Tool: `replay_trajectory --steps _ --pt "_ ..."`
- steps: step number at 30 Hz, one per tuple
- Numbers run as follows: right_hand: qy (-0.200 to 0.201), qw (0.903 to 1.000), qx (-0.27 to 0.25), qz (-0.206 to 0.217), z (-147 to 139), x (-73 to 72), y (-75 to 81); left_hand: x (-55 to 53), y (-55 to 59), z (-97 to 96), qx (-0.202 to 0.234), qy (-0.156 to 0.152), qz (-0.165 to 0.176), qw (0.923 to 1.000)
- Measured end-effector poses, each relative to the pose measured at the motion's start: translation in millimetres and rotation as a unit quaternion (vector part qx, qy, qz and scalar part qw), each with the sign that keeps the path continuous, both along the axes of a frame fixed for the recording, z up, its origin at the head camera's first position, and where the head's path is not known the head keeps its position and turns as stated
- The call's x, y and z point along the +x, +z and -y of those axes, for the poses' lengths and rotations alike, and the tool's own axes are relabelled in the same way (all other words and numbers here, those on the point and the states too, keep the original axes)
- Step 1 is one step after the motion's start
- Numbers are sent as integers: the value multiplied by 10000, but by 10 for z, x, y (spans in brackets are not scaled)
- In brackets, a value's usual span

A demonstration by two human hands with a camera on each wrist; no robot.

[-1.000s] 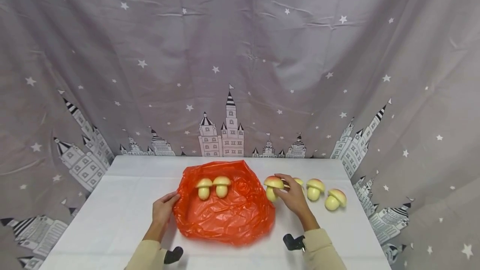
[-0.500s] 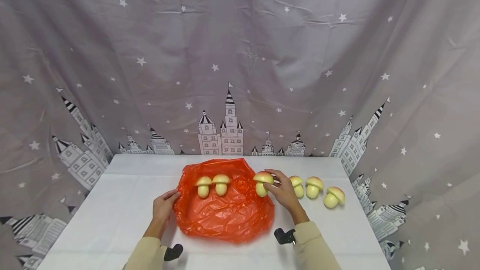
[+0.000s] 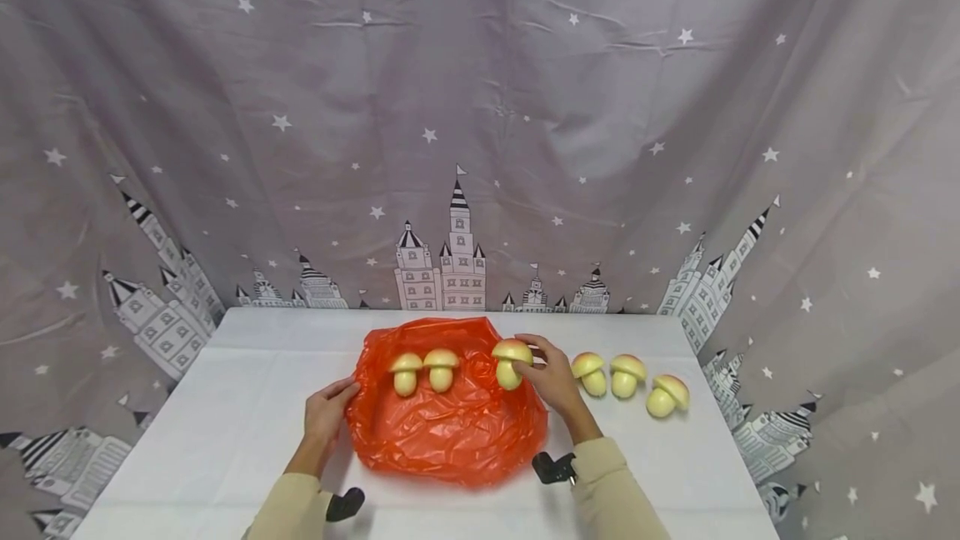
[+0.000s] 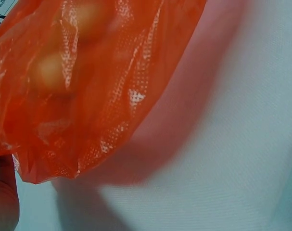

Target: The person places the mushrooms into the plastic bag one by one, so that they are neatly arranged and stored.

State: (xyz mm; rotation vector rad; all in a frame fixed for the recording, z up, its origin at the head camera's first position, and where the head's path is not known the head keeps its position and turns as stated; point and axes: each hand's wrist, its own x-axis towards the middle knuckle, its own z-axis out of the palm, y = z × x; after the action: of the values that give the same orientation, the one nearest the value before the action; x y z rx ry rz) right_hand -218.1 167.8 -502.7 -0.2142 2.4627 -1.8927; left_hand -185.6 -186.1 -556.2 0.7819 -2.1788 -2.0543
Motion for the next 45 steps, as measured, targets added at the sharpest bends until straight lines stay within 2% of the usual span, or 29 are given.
replay_trajectory --steps 6,11,16,24,27,35,40,45 --pt "154 9996 -196 137 113 -31 -7 5 3 7 -52 -5 -24 10000" --pt "411 9983 -385 144 221 -49 91 -4 0 16 -23 -4 -18 10000" --pt "518 9983 -267 19 331 5 206 -7 1 15 -17 -31 -23 10000" --pt "586 9982 -121 -53 433 6 185 -13 12 -2 -31 -20 -50 10000" --pt "612 9980 90 -130 470 -8 155 -16 14 -5 -28 -14 -61 10000" --pt "525 9969 444 -384 557 -199 -242 7 -10 9 34 -26 -53 10000" --pt "516 9961 596 -396 588 -249 -299 3 8 4 37 -72 -62 9999" --pt "553 9919 1006 -535 629 -285 -352 -3 4 21 -4 -62 -37 10000"
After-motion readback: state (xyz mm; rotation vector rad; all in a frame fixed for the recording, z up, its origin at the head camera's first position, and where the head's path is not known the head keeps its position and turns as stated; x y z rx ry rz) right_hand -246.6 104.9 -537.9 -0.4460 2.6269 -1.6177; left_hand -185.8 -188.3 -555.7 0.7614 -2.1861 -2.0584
